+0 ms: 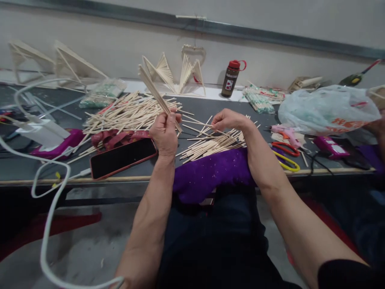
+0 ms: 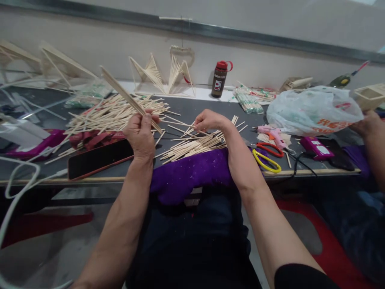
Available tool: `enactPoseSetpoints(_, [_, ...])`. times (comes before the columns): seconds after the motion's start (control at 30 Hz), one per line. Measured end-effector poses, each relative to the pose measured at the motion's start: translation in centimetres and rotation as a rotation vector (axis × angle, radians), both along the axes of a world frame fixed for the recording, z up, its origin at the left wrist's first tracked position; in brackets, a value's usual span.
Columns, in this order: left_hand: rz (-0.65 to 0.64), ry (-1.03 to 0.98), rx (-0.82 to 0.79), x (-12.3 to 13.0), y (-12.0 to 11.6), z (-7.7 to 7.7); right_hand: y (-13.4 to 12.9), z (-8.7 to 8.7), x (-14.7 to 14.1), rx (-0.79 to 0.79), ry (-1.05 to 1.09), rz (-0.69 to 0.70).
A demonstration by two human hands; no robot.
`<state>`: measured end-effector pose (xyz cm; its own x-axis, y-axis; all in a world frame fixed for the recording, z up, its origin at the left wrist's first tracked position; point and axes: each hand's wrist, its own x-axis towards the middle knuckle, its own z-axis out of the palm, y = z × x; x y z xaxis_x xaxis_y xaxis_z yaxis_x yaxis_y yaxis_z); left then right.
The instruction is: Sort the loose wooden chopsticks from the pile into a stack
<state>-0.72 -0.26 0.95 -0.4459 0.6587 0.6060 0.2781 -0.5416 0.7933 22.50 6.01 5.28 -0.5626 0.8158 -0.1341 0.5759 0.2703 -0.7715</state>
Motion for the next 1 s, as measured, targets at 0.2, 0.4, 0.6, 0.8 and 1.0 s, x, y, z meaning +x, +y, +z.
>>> enactPoseSetpoints(0.2, [-0.008,-0.050,0.015,-0.2,0.5,-0.2,0.5,-0.4,0.5,-0.029,0.059,-0.071])
enactPoseSetpoints(0.4, [-0.039,-0.035,0.003,-0.2,0.3,-0.1,0.7,-1.0,0.7,0.017,0.104,-0.121])
enactPoseSetpoints(0.6, [-0.054,-0.064,-0.014,-0.2,0.3,-0.2,0.5,-1.2,0.4,-0.032,0.137,-0.119])
enactPoseSetpoints(0.8, [-0.105,-0.165,0.010,-0.3,0.8,-0.2,0.4,-1.3,0.4,-0.006,0.160,-0.118])
enactPoseSetpoints(1.0, [-0.109,-0.178,0.030,-0.2,0.8,-0.1,0.0,-1.1,0.0,0.018,0.172,-0.086])
